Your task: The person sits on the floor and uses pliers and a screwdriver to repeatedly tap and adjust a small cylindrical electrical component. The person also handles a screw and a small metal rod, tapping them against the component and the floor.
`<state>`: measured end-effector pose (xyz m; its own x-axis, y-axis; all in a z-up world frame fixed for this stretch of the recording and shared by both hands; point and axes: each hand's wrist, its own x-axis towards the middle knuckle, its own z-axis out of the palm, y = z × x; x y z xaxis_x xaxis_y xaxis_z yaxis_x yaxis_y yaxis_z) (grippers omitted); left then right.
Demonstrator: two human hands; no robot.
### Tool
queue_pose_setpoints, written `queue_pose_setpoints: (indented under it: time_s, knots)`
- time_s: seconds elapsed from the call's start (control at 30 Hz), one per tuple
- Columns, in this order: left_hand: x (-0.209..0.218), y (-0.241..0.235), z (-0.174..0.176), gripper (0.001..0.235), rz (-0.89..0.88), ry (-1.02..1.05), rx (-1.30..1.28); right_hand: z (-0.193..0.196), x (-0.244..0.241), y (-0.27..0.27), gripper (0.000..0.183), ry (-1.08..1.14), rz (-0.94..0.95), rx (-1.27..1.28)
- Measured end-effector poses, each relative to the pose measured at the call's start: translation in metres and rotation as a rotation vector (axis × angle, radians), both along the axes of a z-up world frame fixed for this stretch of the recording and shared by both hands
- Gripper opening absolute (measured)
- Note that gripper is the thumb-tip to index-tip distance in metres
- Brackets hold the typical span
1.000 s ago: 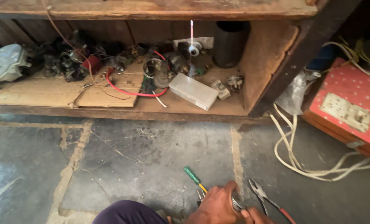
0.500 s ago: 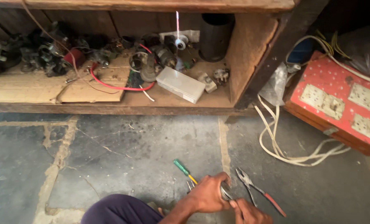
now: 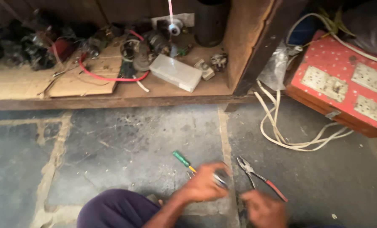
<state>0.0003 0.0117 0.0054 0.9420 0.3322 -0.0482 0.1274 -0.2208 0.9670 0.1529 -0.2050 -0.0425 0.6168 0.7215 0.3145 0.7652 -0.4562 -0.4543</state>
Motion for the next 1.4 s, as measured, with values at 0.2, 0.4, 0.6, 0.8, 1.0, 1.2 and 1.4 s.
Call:
queue_pose_setpoints:
  time_s: [0.2,0.4,0.6,0.8,1.0,1.2,1.4]
  knots:
    - [0.002,0.054,0.009,0.042,0.707,-0.027,-0.038,0.019,0.009,-0.026,0.026,0.014,-0.410,-0.143]
    - [0.005,-0.018,-0.016,0.049,0.312,0.059,-0.412,-0.024,-0.021,-0.002,0.030,0.299,-0.141,-0.331]
    - [-0.001,-0.025,0.008,0.057,0.076,-0.087,-0.655,-0.026,-0.014,-0.003,0.025,0.413,-0.024,-0.626]
    - [-0.004,-0.025,0.014,0.057,-0.014,-0.153,-0.866,-0.026,-0.016,0.002,0.026,0.445,-0.056,-0.658]
    - [0.005,-0.025,0.002,0.059,0.195,0.036,-0.588,-0.017,-0.001,0.002,0.024,0.463,-0.079,-0.508]
    - [0.013,-0.019,-0.031,0.056,0.297,0.227,-0.061,0.019,0.004,0.001,0.019,0.430,-0.282,-0.275]
    - [0.019,-0.026,-0.032,0.070,0.238,0.328,0.015,0.052,-0.018,0.011,0.015,0.254,-0.037,0.175]
